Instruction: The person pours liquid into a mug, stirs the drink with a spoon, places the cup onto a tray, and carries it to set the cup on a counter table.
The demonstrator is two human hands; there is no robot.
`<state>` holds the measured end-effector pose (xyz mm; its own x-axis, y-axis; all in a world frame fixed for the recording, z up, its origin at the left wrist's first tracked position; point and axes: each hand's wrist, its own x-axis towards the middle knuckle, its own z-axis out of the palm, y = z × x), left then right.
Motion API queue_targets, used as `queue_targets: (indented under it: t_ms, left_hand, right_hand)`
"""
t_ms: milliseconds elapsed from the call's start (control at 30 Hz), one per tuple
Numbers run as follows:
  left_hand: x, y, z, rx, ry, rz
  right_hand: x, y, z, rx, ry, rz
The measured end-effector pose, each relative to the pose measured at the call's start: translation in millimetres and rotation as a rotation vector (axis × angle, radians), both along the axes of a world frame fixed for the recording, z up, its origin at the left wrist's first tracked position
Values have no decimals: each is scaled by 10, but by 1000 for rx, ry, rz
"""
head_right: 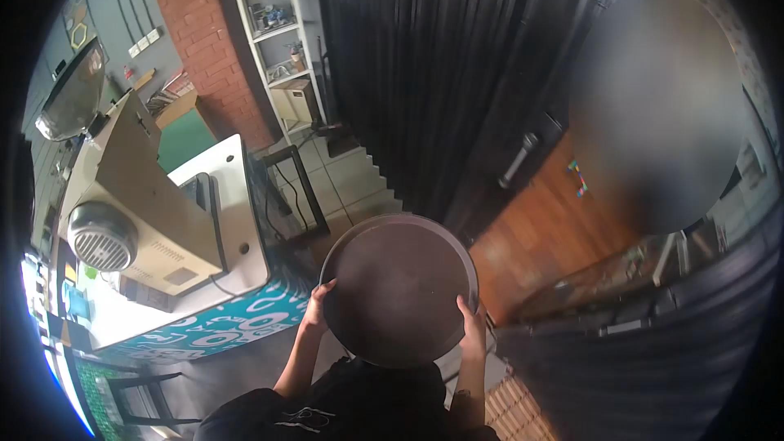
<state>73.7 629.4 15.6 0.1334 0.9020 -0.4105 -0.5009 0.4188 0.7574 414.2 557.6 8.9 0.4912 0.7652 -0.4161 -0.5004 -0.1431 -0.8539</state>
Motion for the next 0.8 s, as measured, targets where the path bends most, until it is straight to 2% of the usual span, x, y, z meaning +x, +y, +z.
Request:
queue_targets:
  t_ms: [33,67,133,167,200,267,300,400,467,533,600,700,800]
  left_hand:
    - [26,187,-31,4,-3,27]
    - [53,398,-69,-61,-45,74]
    - [105,899,-119,-106,-99,163]
    - [123,1113,-123,-83,-127,147]
    - [146,1344,-107,-53,-156,133]
    - [200,1739,-99,-42,-209,247]
    - [271,1853,33,-43,-193,326]
    - [253,2349,345,-17,-155,515]
    - [159,2529,366,-107,-91,586]
    - [151,2752,557,-92,-20,646]
    - [142,3032,728,-249,53,807]
    - [-76,3449,550,-192,108,799]
    - [-262,4041,305,-99,27,764]
  right_hand:
    - [261,290,-617,-141,87,7]
    - [304,572,-675,-130,80,38]
    - [307,1257,-575,5,123,198]
    - [268,1604,-479,21,4,158]
    - [295,2000,-363,32,-4,205]
    - [291,2734,-179,-35,-168,247]
    - [277,3061,143,-33,-130,385]
    - [136,3933,400,49,-43,539]
    - [46,4363,318,34,-95,611]
    - [-101,4855,231,46,-205,664]
    - [-273,5209,266,17,-176,727]
    - [-495,5663,44,-68,-142,689]
    - [-647,6240,-111,-39,-319,676]
